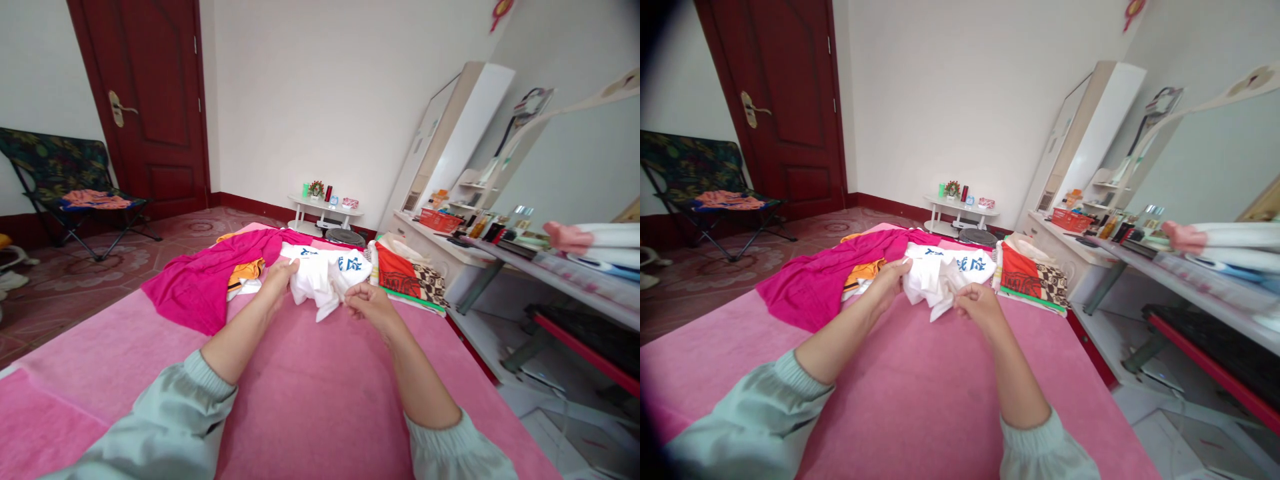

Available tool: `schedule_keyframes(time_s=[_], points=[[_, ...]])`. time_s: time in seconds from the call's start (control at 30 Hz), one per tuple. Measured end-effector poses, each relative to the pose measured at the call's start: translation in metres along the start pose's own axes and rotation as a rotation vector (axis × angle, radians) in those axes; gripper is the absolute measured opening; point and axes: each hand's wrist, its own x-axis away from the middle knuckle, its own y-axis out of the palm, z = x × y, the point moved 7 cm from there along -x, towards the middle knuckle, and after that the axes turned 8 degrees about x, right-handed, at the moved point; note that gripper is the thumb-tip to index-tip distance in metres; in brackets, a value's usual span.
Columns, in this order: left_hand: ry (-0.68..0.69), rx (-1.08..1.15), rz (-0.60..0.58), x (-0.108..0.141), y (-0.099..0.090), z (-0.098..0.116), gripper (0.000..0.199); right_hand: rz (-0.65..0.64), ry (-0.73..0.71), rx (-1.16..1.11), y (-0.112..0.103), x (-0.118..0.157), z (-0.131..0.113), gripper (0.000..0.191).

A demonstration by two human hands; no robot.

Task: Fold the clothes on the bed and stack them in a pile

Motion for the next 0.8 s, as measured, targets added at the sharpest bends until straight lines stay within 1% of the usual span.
schedule_keyframes(time_s=[0.07, 0.1, 0.17, 0.23, 0.27, 0.3, 0.33, 0.4, 0.43, 0.47, 0.5, 0.53, 0.6, 0.67, 0.73, 0.8], points=[[-0.032, 0.11, 0.057, -0.003, -0.006, -0.004, 0.029, 0.005, 0.003, 0.064, 0.013, 0.001, 0.009, 0.025], [-0.045, 0.135, 0.054, -0.004, -0.006, -0.006, 0.028, -0.01, -0.011, 0.083, 0.022, 0.001, 0.013, 0.028], [-0.066, 0.128, -0.015, -0.006, 0.0, -0.012, 0.026, -0.031, -0.051, 0.099, 0.038, 0.0, 0.022, 0.029], [-0.039, 0.027, -0.074, -0.006, 0.004, -0.015, 0.026, -0.016, -0.058, 0.071, 0.045, -0.002, 0.031, 0.027], [0.004, -0.059, -0.064, -0.007, 0.003, -0.013, 0.027, 0.032, -0.045, 0.033, 0.042, -0.004, 0.034, 0.026], [0.056, -0.142, -0.029, -0.007, -0.001, -0.01, 0.027, 0.1, -0.034, -0.019, 0.035, -0.005, 0.036, 0.026], [0.126, -0.225, 0.033, -0.007, -0.006, -0.005, 0.026, 0.184, -0.03, -0.077, 0.025, -0.006, 0.037, 0.026], [0.319, -0.4, 0.182, -0.001, -0.016, 0.013, 0.025, 0.377, -0.05, -0.173, 0.0, -0.005, 0.034, 0.028], [0.413, -0.491, 0.235, 0.004, -0.016, 0.023, 0.025, 0.458, -0.071, -0.196, -0.011, -0.004, 0.031, 0.028], [0.485, -0.595, 0.254, 0.009, -0.013, 0.03, 0.024, 0.509, -0.095, -0.203, -0.02, -0.003, 0.027, 0.029], [0.527, -0.719, 0.24, 0.015, -0.006, 0.034, 0.024, 0.533, -0.117, -0.203, -0.025, -0.002, 0.023, 0.03], [0.519, -0.847, 0.189, 0.019, 0.003, 0.033, 0.027, 0.537, -0.133, -0.2, -0.028, -0.001, 0.019, 0.031], [0.385, -1.055, 0.033, 0.026, 0.022, 0.018, 0.038, 0.522, -0.163, -0.191, -0.029, 0.0, 0.013, 0.033], [0.257, -1.217, -0.072, 0.036, 0.036, -0.002, 0.045, 0.519, -0.197, -0.188, -0.027, 0.002, 0.008, 0.034], [0.222, -1.321, -0.093, 0.046, 0.044, -0.015, 0.047, 0.536, -0.238, -0.201, -0.028, 0.003, 0.004, 0.032], [0.236, -1.368, -0.079, 0.052, 0.047, -0.022, 0.045, 0.576, -0.267, -0.237, -0.035, 0.004, 0.004, 0.03]])
